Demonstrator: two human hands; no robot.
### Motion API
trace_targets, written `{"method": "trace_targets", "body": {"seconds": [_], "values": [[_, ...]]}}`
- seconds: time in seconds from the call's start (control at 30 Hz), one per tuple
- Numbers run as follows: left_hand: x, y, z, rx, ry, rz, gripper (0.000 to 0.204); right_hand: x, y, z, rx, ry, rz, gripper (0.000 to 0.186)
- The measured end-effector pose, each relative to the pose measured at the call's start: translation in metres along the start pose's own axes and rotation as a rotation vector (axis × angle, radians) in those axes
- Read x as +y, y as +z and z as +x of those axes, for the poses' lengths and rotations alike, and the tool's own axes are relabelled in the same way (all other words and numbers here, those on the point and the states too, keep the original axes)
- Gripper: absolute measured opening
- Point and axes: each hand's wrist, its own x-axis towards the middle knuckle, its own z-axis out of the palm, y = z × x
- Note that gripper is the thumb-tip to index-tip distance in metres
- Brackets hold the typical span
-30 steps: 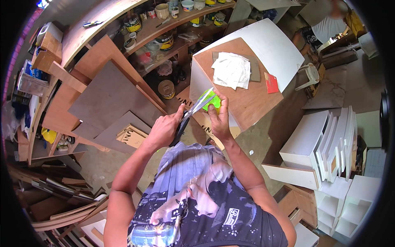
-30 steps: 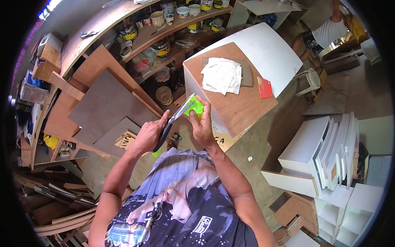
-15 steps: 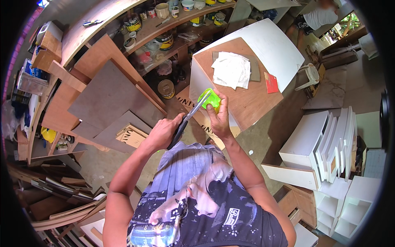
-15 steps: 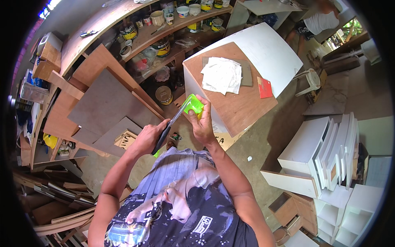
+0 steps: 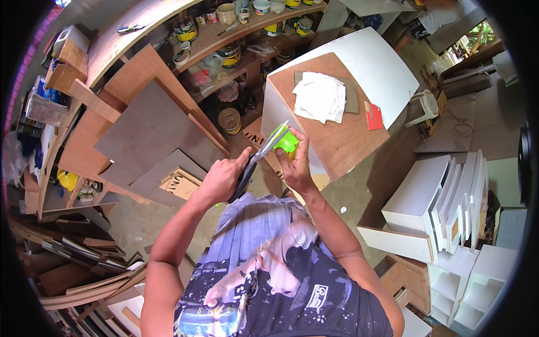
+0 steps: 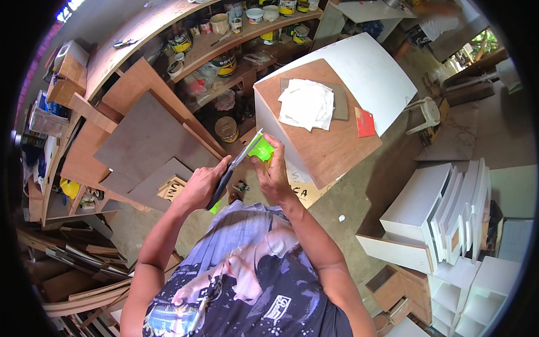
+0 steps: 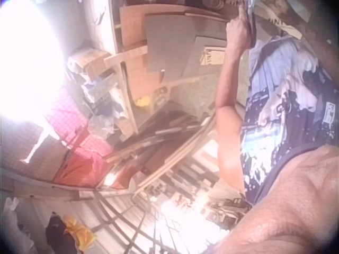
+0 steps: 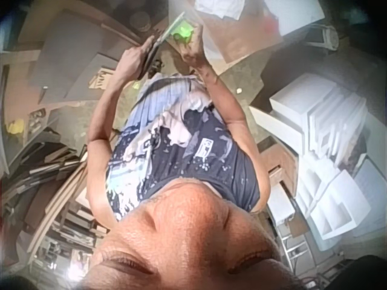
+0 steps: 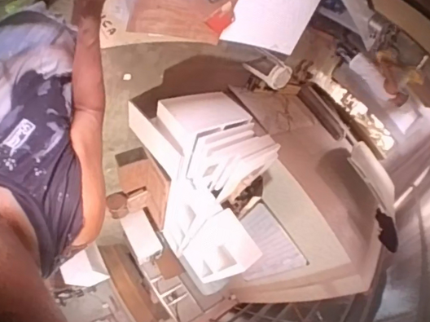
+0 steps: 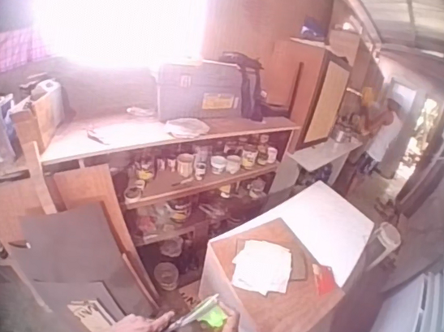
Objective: The person uses shears to cut the label off a green plastic bottle and then proceeds to cut the bottle itself into sections. The person works in a cluttered workshop environment.
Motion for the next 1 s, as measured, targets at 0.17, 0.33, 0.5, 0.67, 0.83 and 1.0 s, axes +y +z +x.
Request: {"method": "trace_targets", "body": {"seconds": [0.17, 0.33, 0.5, 0.67, 0.83, 1.0], "values": [[0.003, -0.004, -0.002, -0.033, 0.012, -0.045, 0.064, 0.009, -0.008, 0.006, -0.018, -0.142, -0.174, 0.057], [0.000, 0.000, -0.006, -0.047, 0.009, -0.114, 0.063, 0.011, -0.011, 0.008, -0.034, -0.147, -0.180, 0.059], [0.006, -0.004, -0.008, -0.039, -0.016, -0.125, 0.069, 0.007, -0.011, 0.008, -0.024, -0.221, -0.245, 0.060], [0.009, -0.003, -0.004, -0.001, -0.012, -0.083, 0.073, 0.014, -0.011, 0.006, -0.054, -0.320, -0.320, 0.061], [0.010, -0.002, -0.004, 0.020, 0.011, -0.085, 0.072, 0.013, -0.014, 0.006, -0.042, -0.329, -0.349, 0.062], [0.007, -0.004, -0.005, -0.047, -0.009, -0.068, 0.069, -0.005, -0.013, 0.006, -0.053, -0.076, -0.156, 0.069]]}}
